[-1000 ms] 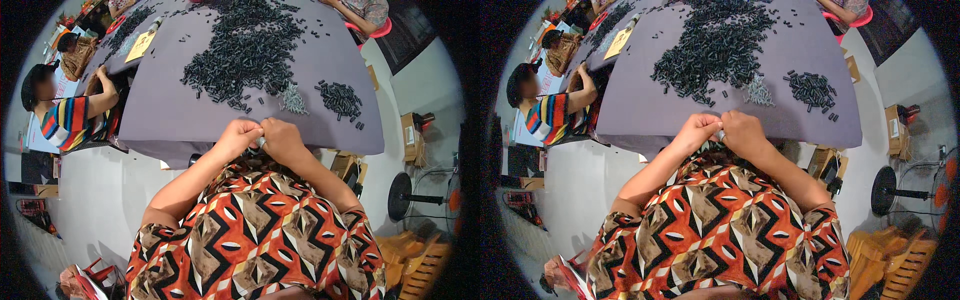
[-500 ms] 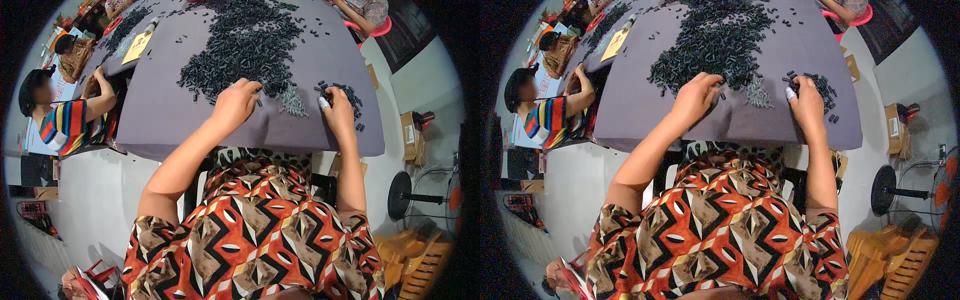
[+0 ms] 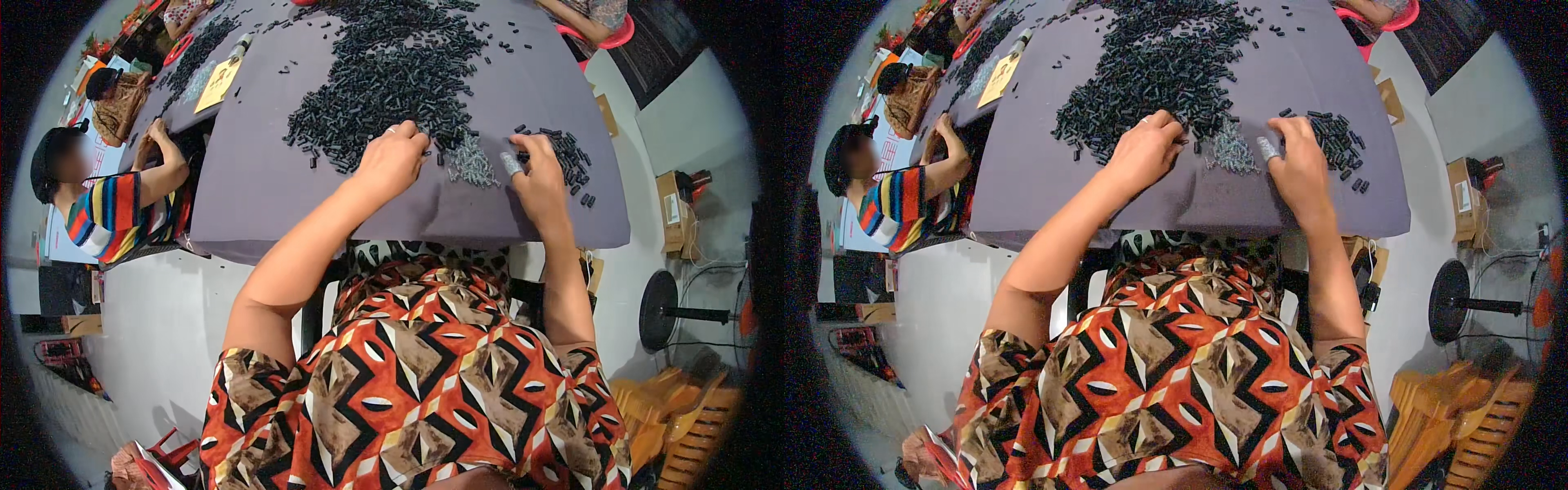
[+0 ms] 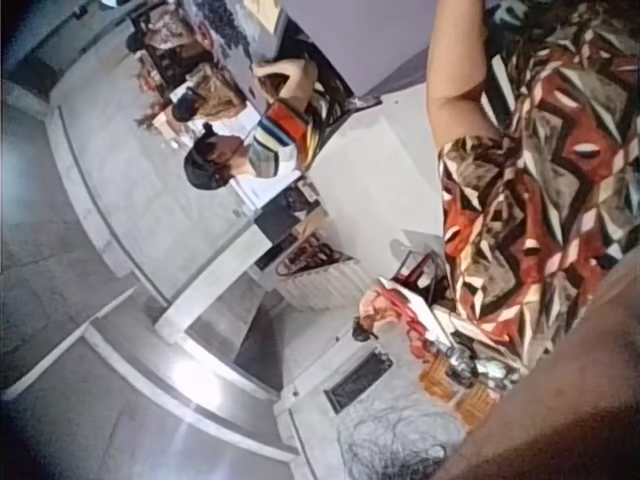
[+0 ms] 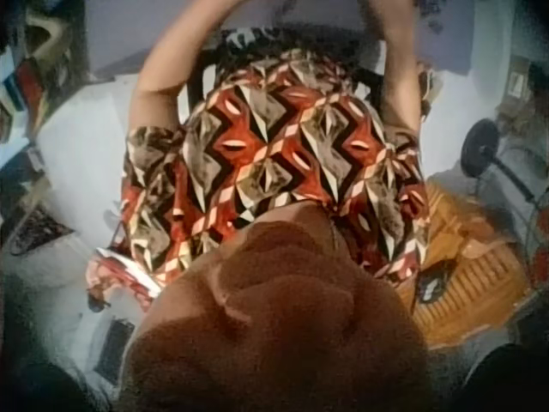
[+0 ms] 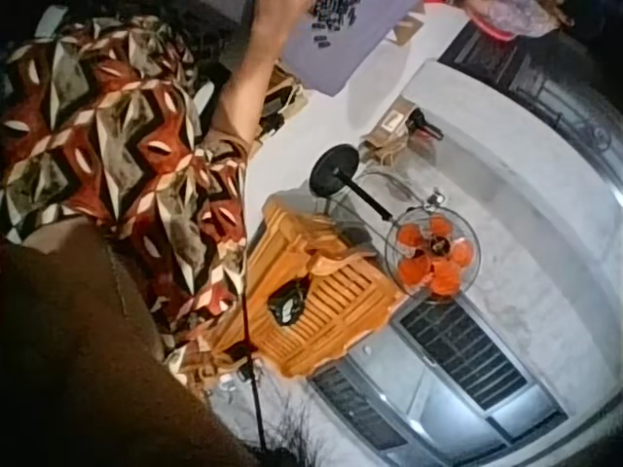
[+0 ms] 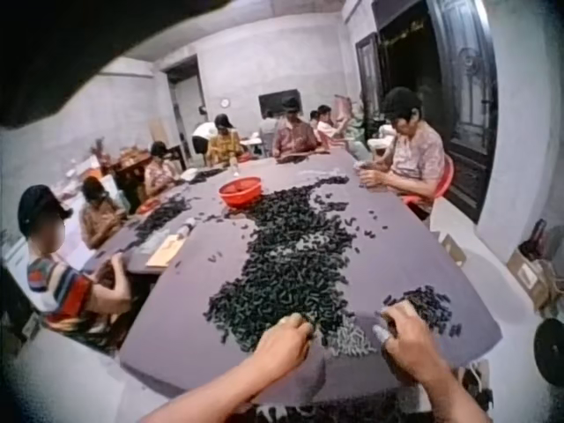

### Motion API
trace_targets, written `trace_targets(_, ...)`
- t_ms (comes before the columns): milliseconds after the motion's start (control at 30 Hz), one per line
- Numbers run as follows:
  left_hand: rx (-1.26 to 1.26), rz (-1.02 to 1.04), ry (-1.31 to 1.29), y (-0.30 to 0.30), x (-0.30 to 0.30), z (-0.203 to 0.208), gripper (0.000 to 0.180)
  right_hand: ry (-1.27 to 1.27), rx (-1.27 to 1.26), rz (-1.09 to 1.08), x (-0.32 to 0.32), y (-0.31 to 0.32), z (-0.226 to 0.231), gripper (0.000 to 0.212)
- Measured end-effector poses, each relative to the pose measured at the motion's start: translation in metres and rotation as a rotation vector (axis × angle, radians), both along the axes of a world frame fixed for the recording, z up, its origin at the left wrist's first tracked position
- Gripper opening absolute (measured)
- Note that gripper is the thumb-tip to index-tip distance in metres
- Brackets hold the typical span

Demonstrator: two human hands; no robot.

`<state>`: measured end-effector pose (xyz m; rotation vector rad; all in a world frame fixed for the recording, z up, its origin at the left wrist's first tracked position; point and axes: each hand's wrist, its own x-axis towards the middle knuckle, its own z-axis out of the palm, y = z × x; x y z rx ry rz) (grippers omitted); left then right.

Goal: Assemble small grey and black cylindrical components by hand at a table.

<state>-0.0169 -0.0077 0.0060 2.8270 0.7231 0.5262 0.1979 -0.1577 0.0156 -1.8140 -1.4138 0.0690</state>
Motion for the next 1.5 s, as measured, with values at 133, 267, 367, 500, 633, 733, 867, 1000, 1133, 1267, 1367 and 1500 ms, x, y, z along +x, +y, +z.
trace_targets(133,-0.007,0.032,0.034,0.005,-0.019,0.001,0.014,-0.003,-0.035,0.059,-0.015,0.002,0.005,0.032)
trace_targets(267,-0.025,0.014,0.009,0.006,-0.029,0.004,0.011,-0.037,-0.036,0.165,-0.030,0.005,-0.001,0.024)
trace_targets(367,-0.028,-0.004,-0.005,0.006,-0.030,0.004,0.012,-0.087,-0.115,0.186,-0.046,0.010,0.000,0.017)
trace_targets(500,-0.011,0.019,-0.040,0.002,-0.026,0.004,0.014,-0.149,-0.161,0.198,-0.062,0.020,-0.005,0.013)
trace_targets(633,-0.020,0.010,-0.116,-0.006,-0.010,0.004,0.017,-0.206,-0.127,0.203,-0.065,0.023,-0.012,0.012)
trace_targets(733,-0.037,-0.019,-0.089,-0.010,0.007,0.002,0.019,-0.158,-0.144,0.226,-0.063,0.020,-0.012,0.016)
trace_targets(867,-0.040,-0.023,-0.104,-0.010,0.019,-0.004,0.014,-0.149,-0.127,0.372,-0.055,0.013,-0.010,0.022)
trace_targets(1000,-0.040,-0.036,-0.042,-0.009,0.015,-0.006,0.013,-0.012,0.019,0.277,-0.043,0.006,-0.015,0.026)
trace_targets(1133,-0.025,-0.005,-0.071,-0.011,0.009,-0.006,0.013,-0.025,-0.016,0.239,-0.044,0.000,-0.006,0.024)
trace_targets(1267,-0.007,-0.003,-0.182,-0.021,0.001,0.004,0.011,-0.122,-0.053,0.282,-0.057,-0.003,-0.007,0.022)
trace_targets(1367,-0.272,0.041,-0.284,-0.039,-0.019,0.015,0.012,-0.160,-0.021,0.332,-0.060,-0.003,-0.012,0.022)
trace_targets(1500,-1.179,0.109,-0.531,-0.058,-0.046,0.008,0.008,-0.213,-0.038,0.331,-0.065,-0.002,-0.013,0.023)
